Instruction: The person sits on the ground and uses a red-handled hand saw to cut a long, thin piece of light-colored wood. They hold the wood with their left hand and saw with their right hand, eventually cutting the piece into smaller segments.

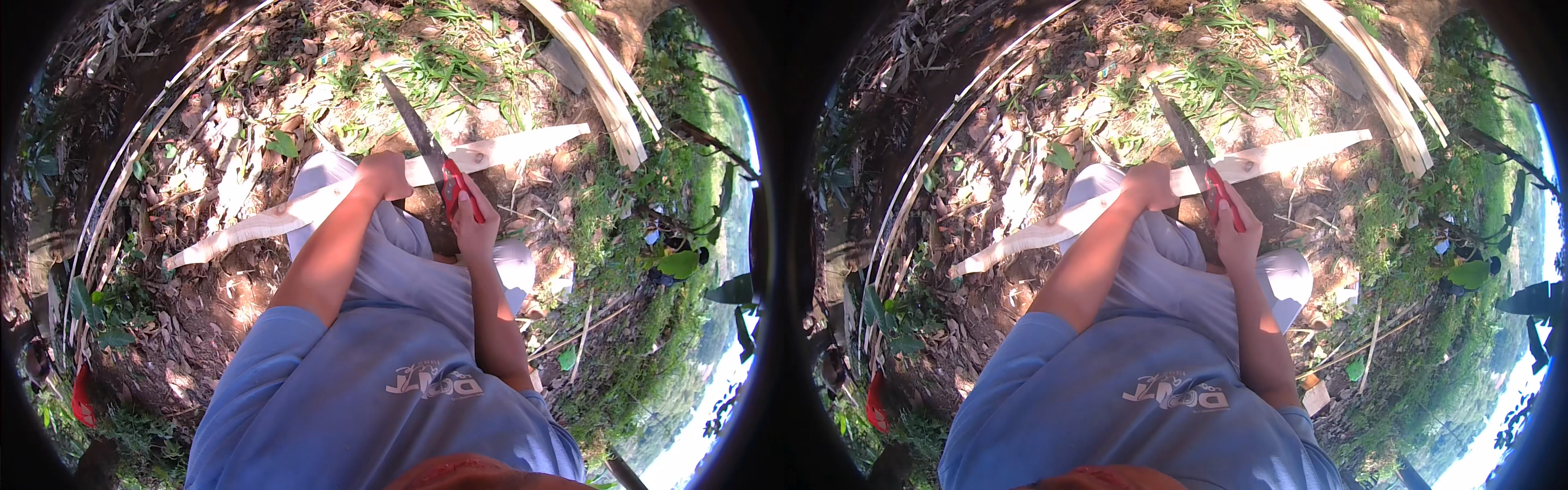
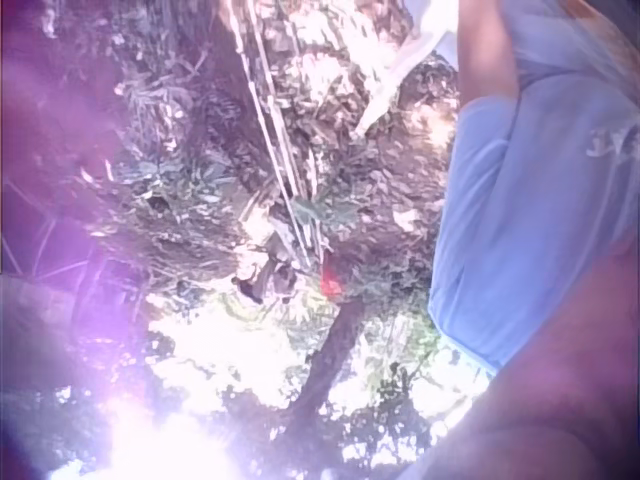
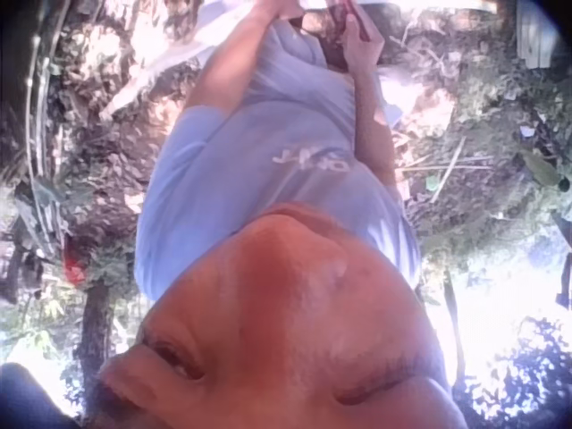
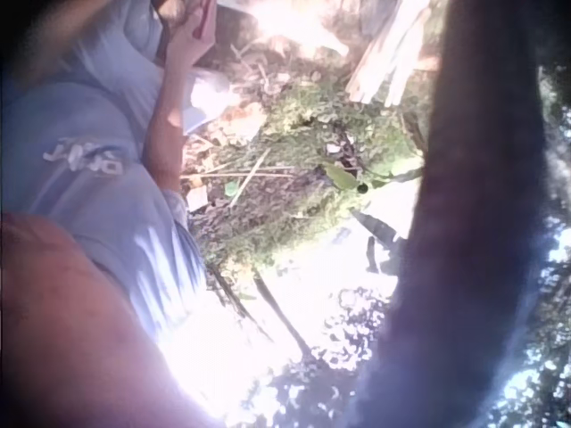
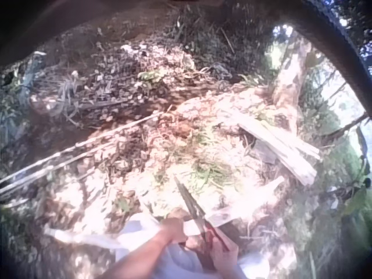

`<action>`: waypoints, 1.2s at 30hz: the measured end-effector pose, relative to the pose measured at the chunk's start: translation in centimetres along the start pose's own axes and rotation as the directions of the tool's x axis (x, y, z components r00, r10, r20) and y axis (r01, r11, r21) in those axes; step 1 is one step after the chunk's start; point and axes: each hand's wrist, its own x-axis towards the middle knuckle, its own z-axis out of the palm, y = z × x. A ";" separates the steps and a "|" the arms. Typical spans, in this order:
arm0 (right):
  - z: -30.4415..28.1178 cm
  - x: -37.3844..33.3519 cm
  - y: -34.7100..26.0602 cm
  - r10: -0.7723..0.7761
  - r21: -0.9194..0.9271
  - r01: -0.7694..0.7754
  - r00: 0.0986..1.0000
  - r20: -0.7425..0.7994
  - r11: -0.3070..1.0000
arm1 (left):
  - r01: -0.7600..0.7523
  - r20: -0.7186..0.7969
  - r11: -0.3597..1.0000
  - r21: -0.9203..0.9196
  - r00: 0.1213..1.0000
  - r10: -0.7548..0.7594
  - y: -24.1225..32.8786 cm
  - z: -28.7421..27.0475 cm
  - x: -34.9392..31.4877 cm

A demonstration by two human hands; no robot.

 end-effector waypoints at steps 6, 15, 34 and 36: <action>-10.5 -13.2 -6.3 0.093 -0.341 -0.073 0.995 0.043 0.937 | 0.020 0.049 0.999 0.031 0.999 -0.022 0.9 0.2 0.3; -15.6 -20.7 -11.0 -0.051 -0.524 0.096 0.994 0.100 0.846 | -0.010 0.033 0.994 -0.111 0.999 0.014 -0.3 0.2 1.1; -13.8 -21.4 -14.0 -0.003 -0.444 0.025 0.999 0.049 0.896 | -0.029 0.020 0.999 0.017 0.999 0.029 0.8 0.3 0.3; -13.4 -21.2 -14.3 0.051 -0.431 -0.023 0.997 0.052 0.902 | -0.030 0.011 0.998 0.052 1.000 0.029 0.6 0.9 0.4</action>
